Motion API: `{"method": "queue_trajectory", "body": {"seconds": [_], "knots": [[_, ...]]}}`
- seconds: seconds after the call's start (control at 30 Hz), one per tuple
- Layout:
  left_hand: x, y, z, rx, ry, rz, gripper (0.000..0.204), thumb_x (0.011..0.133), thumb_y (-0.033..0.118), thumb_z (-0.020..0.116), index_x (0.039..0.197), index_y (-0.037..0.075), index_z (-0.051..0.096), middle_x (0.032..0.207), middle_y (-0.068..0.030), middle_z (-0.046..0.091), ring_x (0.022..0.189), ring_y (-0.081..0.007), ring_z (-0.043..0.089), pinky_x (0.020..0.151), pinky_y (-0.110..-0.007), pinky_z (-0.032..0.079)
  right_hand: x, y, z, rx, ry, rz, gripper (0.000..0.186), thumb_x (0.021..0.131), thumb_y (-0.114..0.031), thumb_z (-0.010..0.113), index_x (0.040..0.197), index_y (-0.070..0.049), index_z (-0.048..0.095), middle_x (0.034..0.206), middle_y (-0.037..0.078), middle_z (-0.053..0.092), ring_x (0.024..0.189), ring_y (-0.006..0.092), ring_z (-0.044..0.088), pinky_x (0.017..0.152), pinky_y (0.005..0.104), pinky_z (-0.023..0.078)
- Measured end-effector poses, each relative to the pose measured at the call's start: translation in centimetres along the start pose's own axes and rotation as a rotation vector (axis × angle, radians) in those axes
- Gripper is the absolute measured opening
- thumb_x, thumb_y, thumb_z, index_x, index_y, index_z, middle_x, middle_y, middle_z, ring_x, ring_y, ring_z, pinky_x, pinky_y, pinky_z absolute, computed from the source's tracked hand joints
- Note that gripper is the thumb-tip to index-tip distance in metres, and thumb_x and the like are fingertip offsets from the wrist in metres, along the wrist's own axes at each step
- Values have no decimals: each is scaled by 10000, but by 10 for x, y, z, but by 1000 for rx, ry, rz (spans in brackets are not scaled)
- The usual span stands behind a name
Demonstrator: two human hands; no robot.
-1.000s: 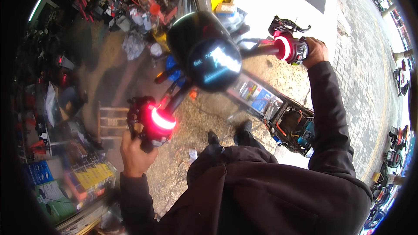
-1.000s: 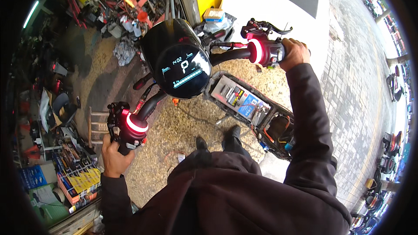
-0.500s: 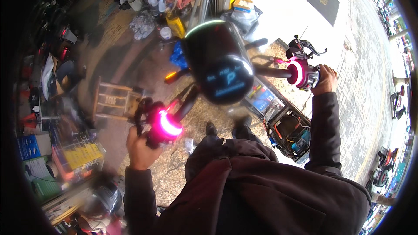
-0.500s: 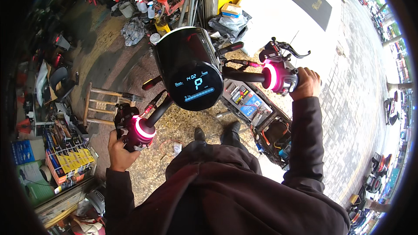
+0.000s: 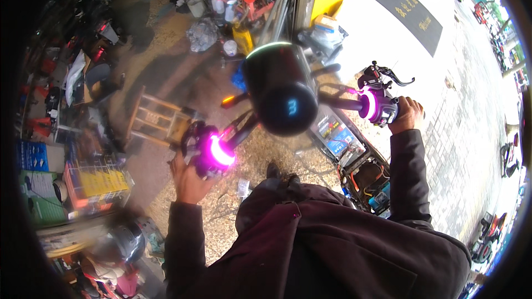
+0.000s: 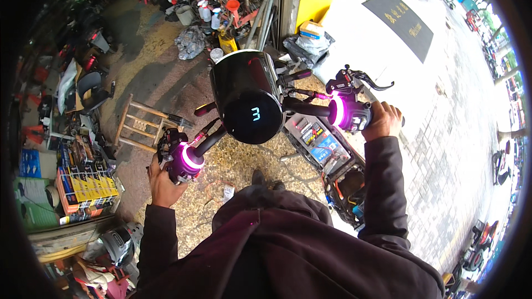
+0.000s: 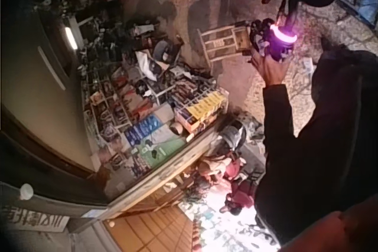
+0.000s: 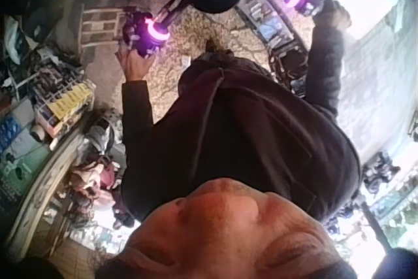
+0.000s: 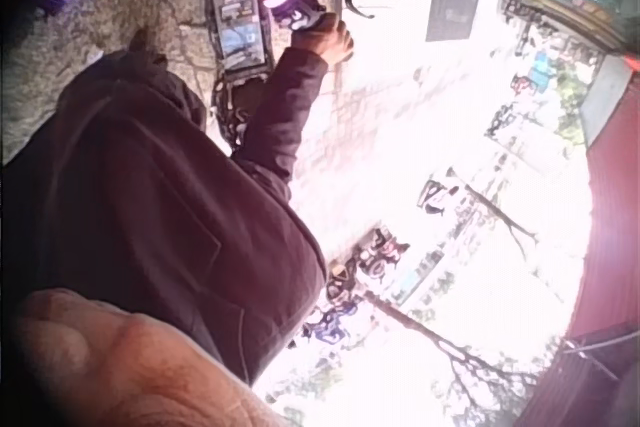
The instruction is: The person works on an electric scooter's wiring and components, connecting wires and testing the handlebar controls. They then move to a box of parts and handle a plastic bag and a black plastic component.
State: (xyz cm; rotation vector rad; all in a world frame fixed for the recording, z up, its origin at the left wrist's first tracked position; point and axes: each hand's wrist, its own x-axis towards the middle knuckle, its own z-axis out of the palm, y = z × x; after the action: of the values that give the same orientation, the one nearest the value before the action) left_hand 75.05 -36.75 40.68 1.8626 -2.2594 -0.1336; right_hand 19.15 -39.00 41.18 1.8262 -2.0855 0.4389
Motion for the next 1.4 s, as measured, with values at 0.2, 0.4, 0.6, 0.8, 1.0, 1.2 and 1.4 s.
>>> {"method": "queue_trajectory", "body": {"seconds": [0.2, 0.4, 0.6, 0.8, 1.0, 1.2, 1.4], "knots": [[-15, 26, 11, -401, 189, -130, 825, 636, 350, 898, 1303, 5, 555, 1399, -273, 468, 1255, -415, 513, 1053, -496, 428, -3, 2, -2, -27, -56, 83, 96, 746, -127, 660, 835, -145, 625, 827, 50, 645, 883, 286, 640, 887, 438, 427], [-26, 14, 29, -332, 152, -134, 731, 661, 384, 876, 1195, -13, 574, 1071, -207, 669, 1001, -405, 626, 878, -488, 491, -6, 1, -1, -5, -18, 80, 90, 762, -134, 661, 846, -157, 640, 842, 48, 658, 901, 284, 646, 901, 438, 421], [-29, 17, 28, -245, 117, -199, 672, 683, 369, 848, 1137, -30, 556, 1072, -240, 633, 1008, -447, 584, 882, -508, 449, -6, 0, -4, -17, -41, 99, 82, 772, -145, 668, 852, -154, 653, 830, 51, 661, 904, 277, 652, 910, 434, 422], [-34, 22, 15, -421, 153, -162, 970, 644, 236, 881, 1438, -22, 388, 1351, -251, 526, 1243, -407, 526, 1063, -469, 407, -6, 1, -11, 39, -55, 54, 288, 749, -140, 691, 1036, -164, 681, 937, 68, 667, 982, 285, 634, 965, 444, 409], [-69, 9, 21, -323, 235, -262, 909, 717, 192, 837, 1450, -60, 362, 1413, -284, 460, 1316, -414, 455, 1108, -475, 369, -32, 13, -31, 153, 66, 43, 641, 661, -149, 817, 1267, -119, 611, 1255, 151, 584, 1262, 362, 500, 1083, 490, 364], [-90, -14, 29, -281, 248, -302, 821, 749, 124, 807, 1438, -52, 395, 1399, -278, 486, 1312, -415, 471, 1117, -466, 364, -135, 79, 1, 463, 210, 454, 331, 785, -112, 740, 1098, -42, 659, 980, 151, 694, 943, 348, 666, 850, 412, 537], [-75, -16, 32, -274, 235, -331, 801, 738, 142, 803, 1418, -38, 421, 1389, -266, 499, 1308, -403, 484, 1099, -464, 386, -302, 63, 116, 270, -659, 527, 273, 730, -326, 706, 815, -67, 694, 776, 160, 699, 727, 332, 695, 667, 450, 554]]}}
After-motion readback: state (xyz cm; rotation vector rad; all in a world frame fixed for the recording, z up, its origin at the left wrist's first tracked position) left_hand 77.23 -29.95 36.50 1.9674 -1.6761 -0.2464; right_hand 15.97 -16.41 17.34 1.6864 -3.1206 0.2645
